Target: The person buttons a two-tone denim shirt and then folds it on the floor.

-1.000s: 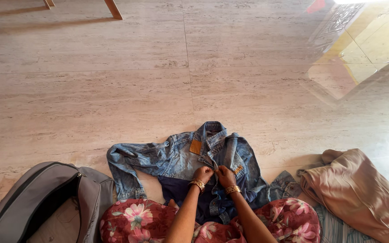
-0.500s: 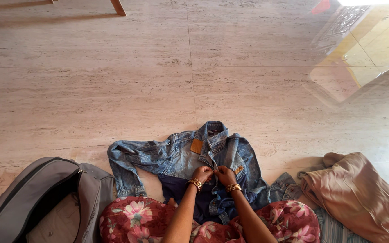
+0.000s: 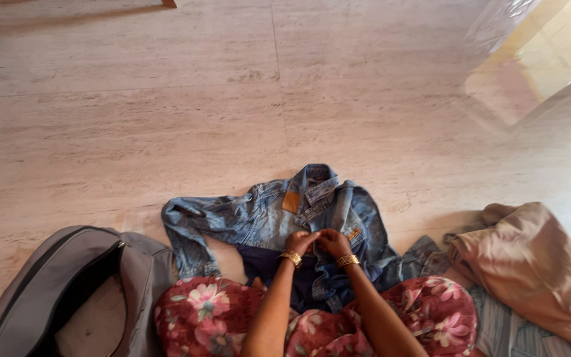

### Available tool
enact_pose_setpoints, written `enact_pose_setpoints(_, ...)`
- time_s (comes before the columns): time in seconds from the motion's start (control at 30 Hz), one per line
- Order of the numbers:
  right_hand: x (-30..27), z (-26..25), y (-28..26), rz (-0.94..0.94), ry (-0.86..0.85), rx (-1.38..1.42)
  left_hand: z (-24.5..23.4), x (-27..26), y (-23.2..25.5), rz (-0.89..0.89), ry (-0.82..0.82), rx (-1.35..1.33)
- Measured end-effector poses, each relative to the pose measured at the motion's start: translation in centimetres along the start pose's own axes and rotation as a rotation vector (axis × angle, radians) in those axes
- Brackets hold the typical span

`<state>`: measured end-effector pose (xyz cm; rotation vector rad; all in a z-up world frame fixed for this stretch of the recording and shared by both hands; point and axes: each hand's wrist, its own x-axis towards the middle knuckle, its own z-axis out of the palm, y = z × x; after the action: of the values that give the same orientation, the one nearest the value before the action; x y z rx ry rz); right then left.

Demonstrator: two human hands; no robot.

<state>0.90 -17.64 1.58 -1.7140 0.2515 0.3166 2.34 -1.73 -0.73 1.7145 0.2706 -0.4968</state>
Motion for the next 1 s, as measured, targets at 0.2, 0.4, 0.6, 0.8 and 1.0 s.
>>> enact_pose_setpoints(0.2, -0.6, 0.5, 2.3, -0.158, 0.241, -0.371, 0.8, 1.2, -1.0, 0.05, 0.012, 0.054)
enact_pose_setpoints(0.4, -1.9, 1.0, 2.9, -0.157, 0.277, -0.343, 1.3, 1.4, -2.0, 0.013, 0.032, 0.061)
enact_pose_setpoints(0.6, -4.2, 1.7, 1.6, -0.339, 0.347, -0.434, 1.9, 0.7, -2.6, -0.047, 0.125, -0.185)
enact_pose_setpoints(0.8, -4.5, 2.4, 1.0, -0.346, 0.353, -0.387, 2.2, 0.8, -3.3, 0.042, 0.187, -0.063)
enact_pose_setpoints(1.0, -4.6, 2.3, 0.6, -0.305, 0.367, -0.412, 1.5, 1.0, -3.1, -0.038, 0.027, -0.284)
